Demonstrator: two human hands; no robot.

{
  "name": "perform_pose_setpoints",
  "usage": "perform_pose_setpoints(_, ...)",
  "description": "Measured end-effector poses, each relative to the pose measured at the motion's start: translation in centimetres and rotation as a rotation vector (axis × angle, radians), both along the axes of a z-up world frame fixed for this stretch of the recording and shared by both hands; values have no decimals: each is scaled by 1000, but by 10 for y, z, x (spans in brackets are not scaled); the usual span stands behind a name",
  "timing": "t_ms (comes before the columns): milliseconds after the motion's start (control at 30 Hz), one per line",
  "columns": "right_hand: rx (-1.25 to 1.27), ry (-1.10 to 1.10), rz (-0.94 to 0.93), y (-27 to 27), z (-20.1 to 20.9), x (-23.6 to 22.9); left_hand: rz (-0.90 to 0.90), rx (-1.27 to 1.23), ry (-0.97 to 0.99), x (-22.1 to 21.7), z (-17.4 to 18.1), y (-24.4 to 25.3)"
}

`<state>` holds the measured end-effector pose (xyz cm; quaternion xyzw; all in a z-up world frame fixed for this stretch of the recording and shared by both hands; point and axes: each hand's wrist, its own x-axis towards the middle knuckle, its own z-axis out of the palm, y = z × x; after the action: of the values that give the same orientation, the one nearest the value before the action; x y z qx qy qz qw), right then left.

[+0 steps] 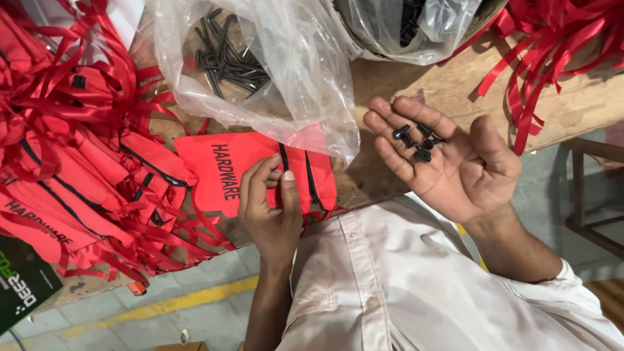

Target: The person places small black hardware pieces into red zippered bags by hand.

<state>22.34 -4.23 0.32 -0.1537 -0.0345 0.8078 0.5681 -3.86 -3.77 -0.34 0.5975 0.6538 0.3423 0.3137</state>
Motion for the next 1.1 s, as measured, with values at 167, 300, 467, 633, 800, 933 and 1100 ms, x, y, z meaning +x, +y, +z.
perform_pose_setpoints(167, 22, -77, 23, 1, -3, -3, -14, 26, -7, -2, -3, 2)
perform_pose_setpoints(300, -58, -128, -10, -1, -2, -7, -23, 26, -19, -3, -7, 2)
perform_pose_setpoints(467, -56, -13, -42, -1, -1, -10, -20, 32, -27, -4, -9, 1)
perform_pose_setpoints(633, -75, -183, -25, -3, 0, -13, -13, 35, -41, -5, -9, 1)
perform_pose_setpoints(800, -67, -132, -23, 0, 3, -17, -11, 33, -22, -7, -15, 0)
perform_pose_setpoints(933, -135, -23, -66, -4, -8, -14, -2, 27, -12, -7, -15, 1)
perform_pose_setpoints(1100, -188, -162, -62, -7, -18, -10, 6, 10, -40, -5, -12, 2)
